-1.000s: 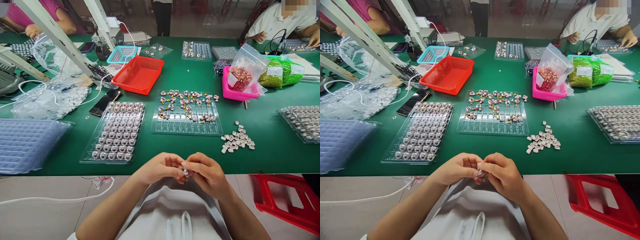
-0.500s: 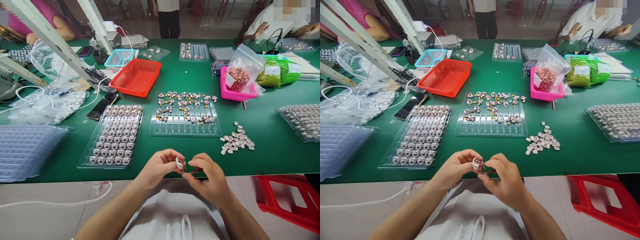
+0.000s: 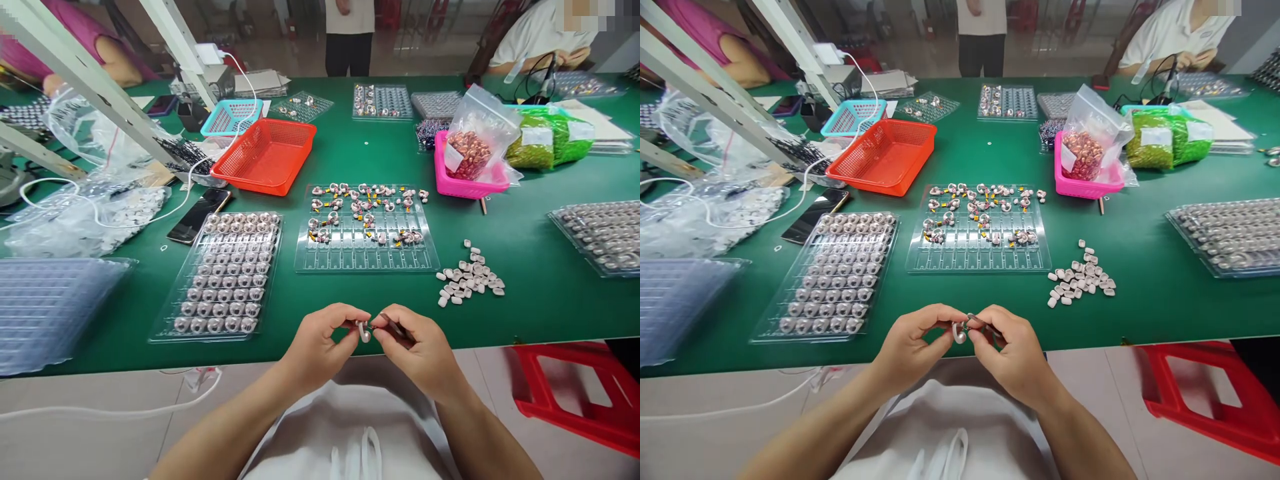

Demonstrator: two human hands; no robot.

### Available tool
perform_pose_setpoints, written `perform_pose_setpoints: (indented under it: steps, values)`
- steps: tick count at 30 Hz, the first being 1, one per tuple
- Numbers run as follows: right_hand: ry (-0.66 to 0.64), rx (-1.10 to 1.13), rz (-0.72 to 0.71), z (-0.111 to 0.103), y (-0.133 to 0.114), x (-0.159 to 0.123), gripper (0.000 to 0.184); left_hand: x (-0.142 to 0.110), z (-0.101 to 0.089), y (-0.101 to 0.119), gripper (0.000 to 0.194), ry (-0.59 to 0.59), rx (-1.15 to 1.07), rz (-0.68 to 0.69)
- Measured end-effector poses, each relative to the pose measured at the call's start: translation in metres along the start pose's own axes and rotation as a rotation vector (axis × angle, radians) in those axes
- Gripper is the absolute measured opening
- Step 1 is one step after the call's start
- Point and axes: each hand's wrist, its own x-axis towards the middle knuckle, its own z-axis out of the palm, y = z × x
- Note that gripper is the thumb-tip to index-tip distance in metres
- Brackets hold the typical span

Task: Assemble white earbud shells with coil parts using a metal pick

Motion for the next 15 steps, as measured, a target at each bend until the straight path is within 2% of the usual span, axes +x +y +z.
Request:
perform_pose_setpoints:
  steps: [3, 5, 8, 11, 13, 15]
  values:
    - [-0.069, 0.137, 0.099, 0.0, 0.0, 0.0, 0.01, -0.002, 0.004, -0.006, 0.018, 0.056, 0.088, 0.061]
    - [-0.086, 0.213, 0.13, 0.0, 0.002, -0.001, 0.012, -0.002, 0.006, -0.007, 0.017, 0.058, -0.01, -0.009]
    - [-0.065, 0.264, 0.133, 0.002, 0.003, -0.003, 0.014, -0.002, 0.01, -0.005, 0.022, 0.028, -0.291, -0.175]
    - [0.006, 0.215, 0.046, 0.006, 0.003, -0.002, 0.009, -0.001, 0.013, -0.004, 0.028, 0.054, -0.459, -0.225]
    - [0.08, 0.127, -0.061, 0.011, 0.002, -0.001, 0.006, -0.003, 0.015, -0.005, 0.029, 0.095, -0.452, -0.198]
    - [0.155, 0.026, -0.16, 0.015, -0.001, -0.001, 0.01, -0.005, 0.017, -0.007, 0.027, 0.125, -0.41, -0.172]
